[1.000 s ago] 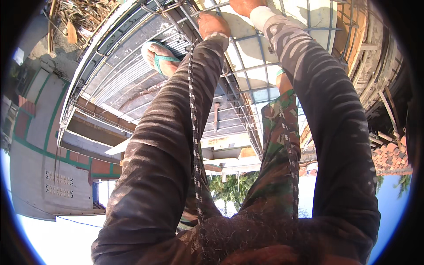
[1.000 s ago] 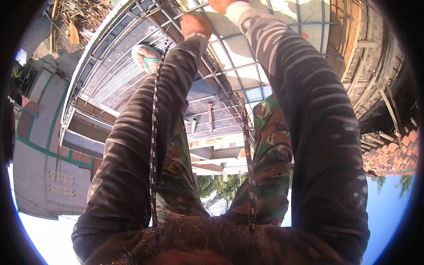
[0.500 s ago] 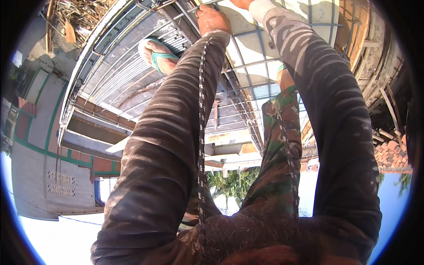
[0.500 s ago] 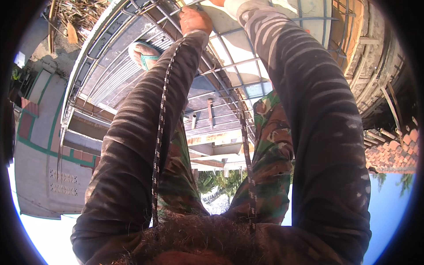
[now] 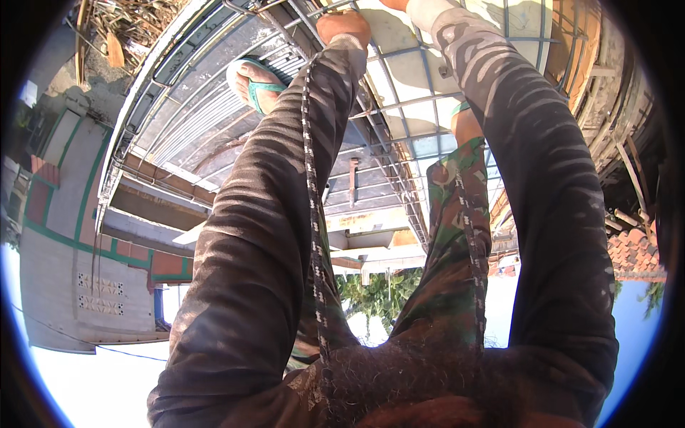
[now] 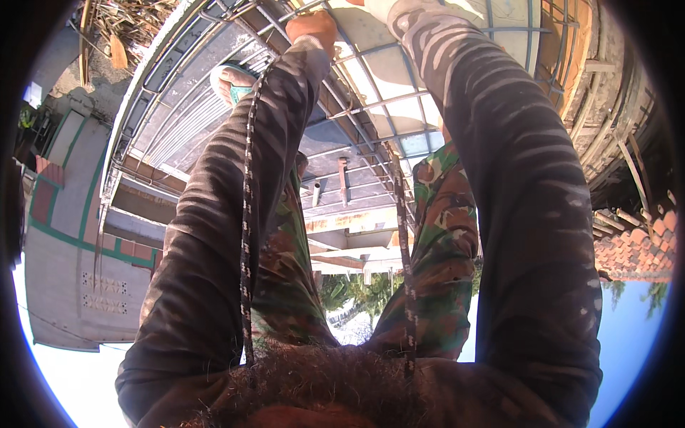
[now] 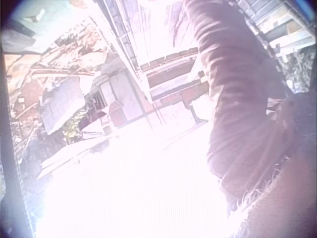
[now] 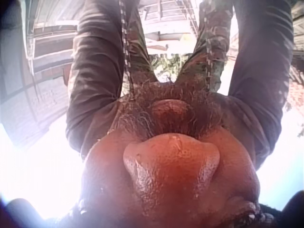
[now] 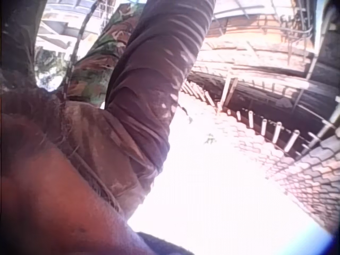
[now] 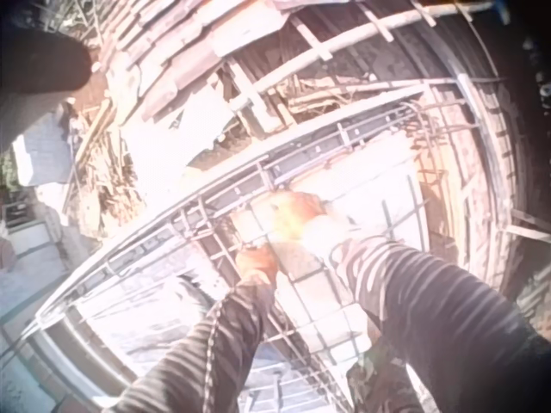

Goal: The person ties metal rebar together with thin wire using pliers on a roof structure.

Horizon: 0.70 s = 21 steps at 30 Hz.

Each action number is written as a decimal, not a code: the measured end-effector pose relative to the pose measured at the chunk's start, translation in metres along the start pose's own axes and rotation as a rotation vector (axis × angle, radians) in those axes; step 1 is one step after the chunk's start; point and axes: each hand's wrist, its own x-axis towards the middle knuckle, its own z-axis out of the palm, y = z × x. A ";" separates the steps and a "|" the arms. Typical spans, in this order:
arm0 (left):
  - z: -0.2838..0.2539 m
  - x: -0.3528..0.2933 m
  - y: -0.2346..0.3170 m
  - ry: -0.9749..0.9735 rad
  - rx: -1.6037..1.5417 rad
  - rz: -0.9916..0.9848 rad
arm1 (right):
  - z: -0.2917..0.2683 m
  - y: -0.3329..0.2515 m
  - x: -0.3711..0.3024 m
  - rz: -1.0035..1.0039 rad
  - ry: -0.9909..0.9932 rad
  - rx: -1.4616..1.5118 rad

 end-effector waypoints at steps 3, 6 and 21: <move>-0.049 -0.029 0.008 -0.066 0.252 0.363 | 0.010 0.024 -0.006 -0.090 0.142 0.101; -0.034 -0.015 0.006 0.056 0.204 0.430 | 0.025 0.016 -0.010 -0.202 0.292 0.205; -0.038 -0.010 -0.035 0.167 -0.404 0.620 | 0.102 0.038 -0.066 -0.079 0.192 0.255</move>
